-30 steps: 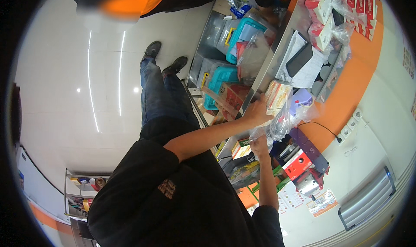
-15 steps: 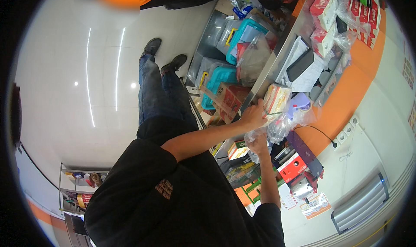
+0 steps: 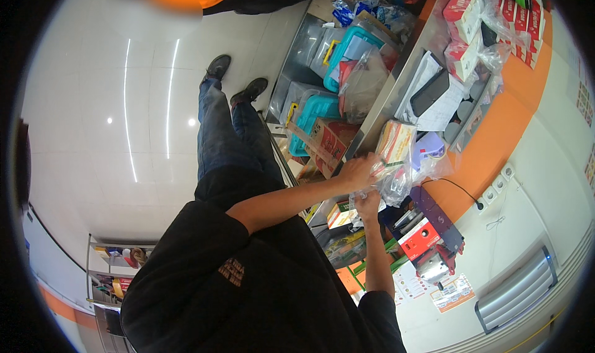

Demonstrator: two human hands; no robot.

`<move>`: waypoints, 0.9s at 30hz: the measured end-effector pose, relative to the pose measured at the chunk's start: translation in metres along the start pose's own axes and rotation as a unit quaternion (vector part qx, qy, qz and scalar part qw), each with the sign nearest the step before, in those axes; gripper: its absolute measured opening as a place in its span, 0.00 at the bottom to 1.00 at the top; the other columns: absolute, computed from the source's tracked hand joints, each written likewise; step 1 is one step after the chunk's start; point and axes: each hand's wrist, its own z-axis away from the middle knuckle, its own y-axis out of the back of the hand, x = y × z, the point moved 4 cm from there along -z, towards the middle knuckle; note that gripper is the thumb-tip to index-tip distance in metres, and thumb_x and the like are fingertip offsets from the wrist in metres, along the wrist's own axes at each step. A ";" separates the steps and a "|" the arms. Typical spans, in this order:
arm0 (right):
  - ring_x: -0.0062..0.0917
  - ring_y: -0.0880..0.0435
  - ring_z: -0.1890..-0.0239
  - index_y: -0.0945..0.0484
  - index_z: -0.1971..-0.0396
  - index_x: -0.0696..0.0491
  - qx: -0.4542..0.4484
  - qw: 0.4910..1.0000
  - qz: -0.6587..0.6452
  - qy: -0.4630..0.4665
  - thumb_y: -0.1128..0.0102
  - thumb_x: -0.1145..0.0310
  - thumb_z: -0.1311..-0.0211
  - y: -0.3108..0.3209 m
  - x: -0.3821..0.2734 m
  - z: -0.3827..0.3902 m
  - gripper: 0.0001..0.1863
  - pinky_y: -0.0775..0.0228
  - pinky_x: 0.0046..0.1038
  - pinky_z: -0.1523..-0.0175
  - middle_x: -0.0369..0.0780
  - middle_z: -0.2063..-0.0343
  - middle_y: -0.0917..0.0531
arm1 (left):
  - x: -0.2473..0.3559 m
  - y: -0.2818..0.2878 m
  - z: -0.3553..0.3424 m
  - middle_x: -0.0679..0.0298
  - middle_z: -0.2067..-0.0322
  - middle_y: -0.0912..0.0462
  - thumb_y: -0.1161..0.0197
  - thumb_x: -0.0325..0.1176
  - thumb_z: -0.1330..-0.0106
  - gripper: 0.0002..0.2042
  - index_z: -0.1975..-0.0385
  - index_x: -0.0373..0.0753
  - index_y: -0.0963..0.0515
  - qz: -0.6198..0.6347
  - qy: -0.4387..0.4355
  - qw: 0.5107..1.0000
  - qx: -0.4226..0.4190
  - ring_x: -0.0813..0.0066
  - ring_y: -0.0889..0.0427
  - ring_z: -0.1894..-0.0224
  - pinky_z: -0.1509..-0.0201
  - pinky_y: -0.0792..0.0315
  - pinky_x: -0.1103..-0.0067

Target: The person packs small white boxes and a card into a clear plastic bag, seals it, and hands it to a customer. The person then writes on a receipt, places it into a food box, and closes the box.

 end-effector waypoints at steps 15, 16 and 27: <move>0.43 0.20 0.57 0.27 0.53 0.58 -0.029 0.998 0.010 0.048 0.38 0.72 0.49 -0.002 0.003 0.001 0.20 0.29 0.34 0.55 0.51 0.60 0.20 | 0.009 0.008 -0.003 0.39 0.66 0.23 0.30 0.50 0.55 0.40 0.48 0.28 0.40 0.056 -0.003 0.997 0.059 0.43 0.20 0.64 0.62 0.24 0.62; 0.42 0.20 0.57 0.26 0.54 0.58 -0.023 0.999 0.006 0.024 0.38 0.72 0.49 -0.005 0.006 0.004 0.20 0.29 0.34 0.56 0.50 0.60 0.20 | 0.010 0.009 -0.004 0.39 0.66 0.23 0.29 0.50 0.57 0.41 0.49 0.28 0.39 0.051 0.020 0.998 0.020 0.44 0.20 0.64 0.62 0.24 0.62; 0.40 0.19 0.61 0.31 0.49 0.60 -0.043 0.998 0.026 0.028 0.41 0.67 0.45 0.028 0.009 0.026 0.24 0.27 0.34 0.61 0.53 0.57 0.23 | 0.013 0.017 0.020 0.43 0.67 0.20 0.32 0.49 0.55 0.30 0.60 0.28 0.30 -0.025 0.078 0.997 0.013 0.48 0.18 0.63 0.60 0.24 0.61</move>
